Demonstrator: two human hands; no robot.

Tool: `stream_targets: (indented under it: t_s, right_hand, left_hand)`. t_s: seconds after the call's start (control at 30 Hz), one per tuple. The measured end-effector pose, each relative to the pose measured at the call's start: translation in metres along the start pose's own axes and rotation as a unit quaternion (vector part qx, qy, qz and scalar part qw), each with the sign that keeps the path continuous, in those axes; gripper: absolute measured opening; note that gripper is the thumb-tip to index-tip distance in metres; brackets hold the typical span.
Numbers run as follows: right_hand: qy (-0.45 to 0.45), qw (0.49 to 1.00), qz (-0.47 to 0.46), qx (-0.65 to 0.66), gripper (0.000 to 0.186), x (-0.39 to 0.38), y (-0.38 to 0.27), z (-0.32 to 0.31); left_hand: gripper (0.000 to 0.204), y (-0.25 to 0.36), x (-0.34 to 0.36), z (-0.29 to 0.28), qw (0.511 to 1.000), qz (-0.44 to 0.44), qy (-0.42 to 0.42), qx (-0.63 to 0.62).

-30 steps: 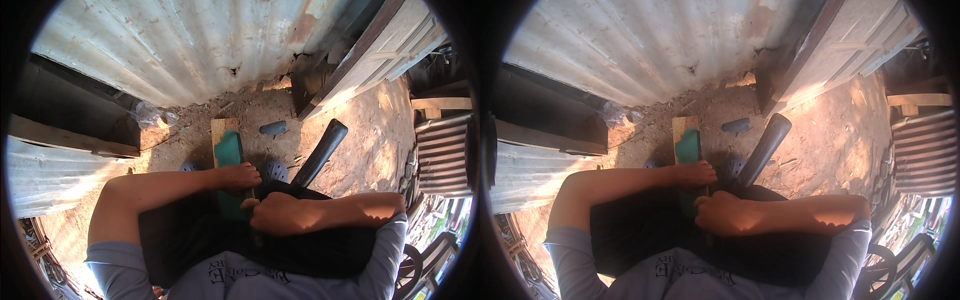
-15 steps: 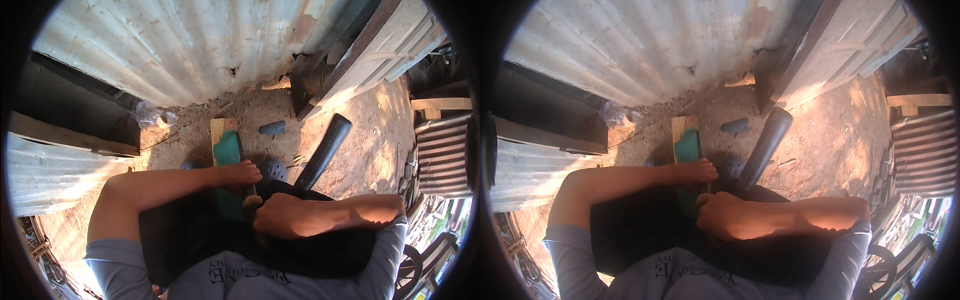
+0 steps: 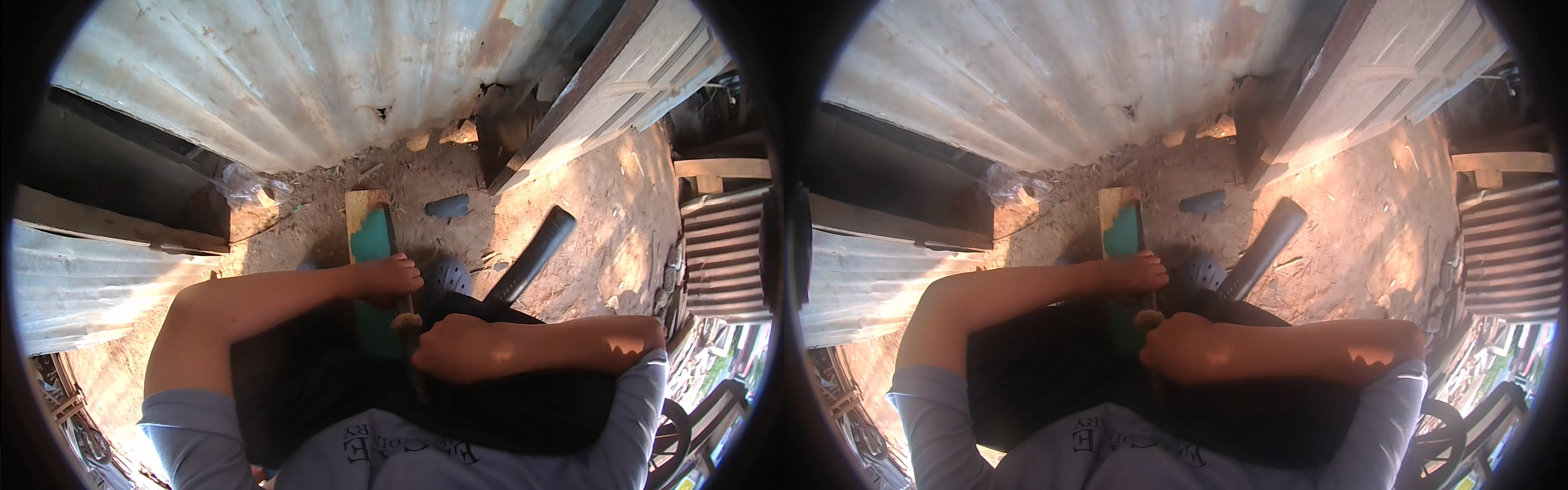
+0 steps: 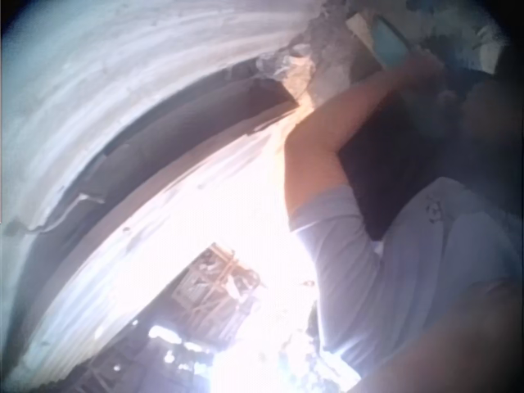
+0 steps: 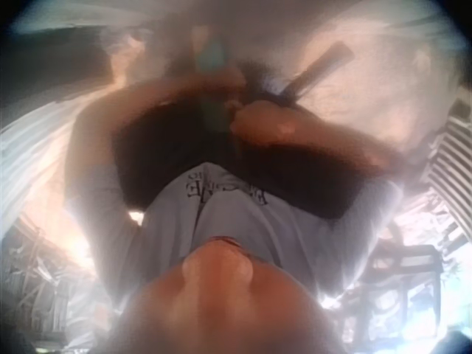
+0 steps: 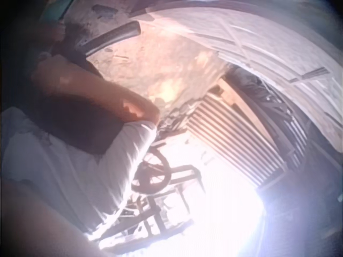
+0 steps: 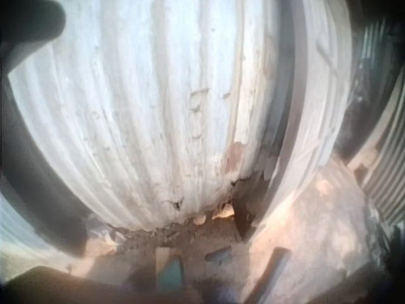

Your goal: The person uses a hammer and chisel to carve a small cylindrical wooden object placed on a green board. They repeatedly strike the chisel to shape the wood, occasionally lifting the object to inspect the progress.

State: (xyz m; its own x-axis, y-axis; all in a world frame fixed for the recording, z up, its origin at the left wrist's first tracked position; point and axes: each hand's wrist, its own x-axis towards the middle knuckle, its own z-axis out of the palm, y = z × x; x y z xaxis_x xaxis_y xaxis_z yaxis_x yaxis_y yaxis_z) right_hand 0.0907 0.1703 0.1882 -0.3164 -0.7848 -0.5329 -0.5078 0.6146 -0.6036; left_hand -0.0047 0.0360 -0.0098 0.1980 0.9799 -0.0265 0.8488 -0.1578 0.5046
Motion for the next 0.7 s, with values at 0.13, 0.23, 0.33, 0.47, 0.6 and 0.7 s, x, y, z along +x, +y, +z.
stream_targets:
  t_s: [0.13,0.23,0.33,0.47,0.6,0.7]
  right_hand:
    - [-0.038,0.999,-0.012,-0.004,0.012,0.000,-0.002,-0.001]
    - [-0.039,0.999,-0.014,-0.029,0.012,0.000,-0.001,-0.010]
    - [-0.006,1.000,-0.021,-0.007,0.013,-0.004,0.006,-0.004]
    - [-0.052,0.996,-0.013,0.068,0.013,-0.001,-0.001,-0.005]
    - [-0.065,0.997,-0.015,0.028,0.014,-0.008,-0.013,-0.025]
    - [-0.065,0.998,0.000,0.016,0.013,-0.011,-0.015,-0.038]
  left_hand:
    - [0.037,0.000,-0.001,-0.002,1.000,0.005,-0.009,0.012]
    - [0.037,0.004,-0.001,0.008,1.000,0.023,0.003,0.004]
    - [0.035,0.015,0.001,-0.001,0.999,0.017,-0.036,-0.012]
    - [0.031,0.019,-0.009,-0.006,0.998,0.021,-0.055,-0.016]
    - [0.039,0.018,-0.031,-0.020,0.996,-0.006,0.055,-0.068]
    - [0.037,0.024,-0.045,-0.043,0.993,-0.046,0.067,-0.084]
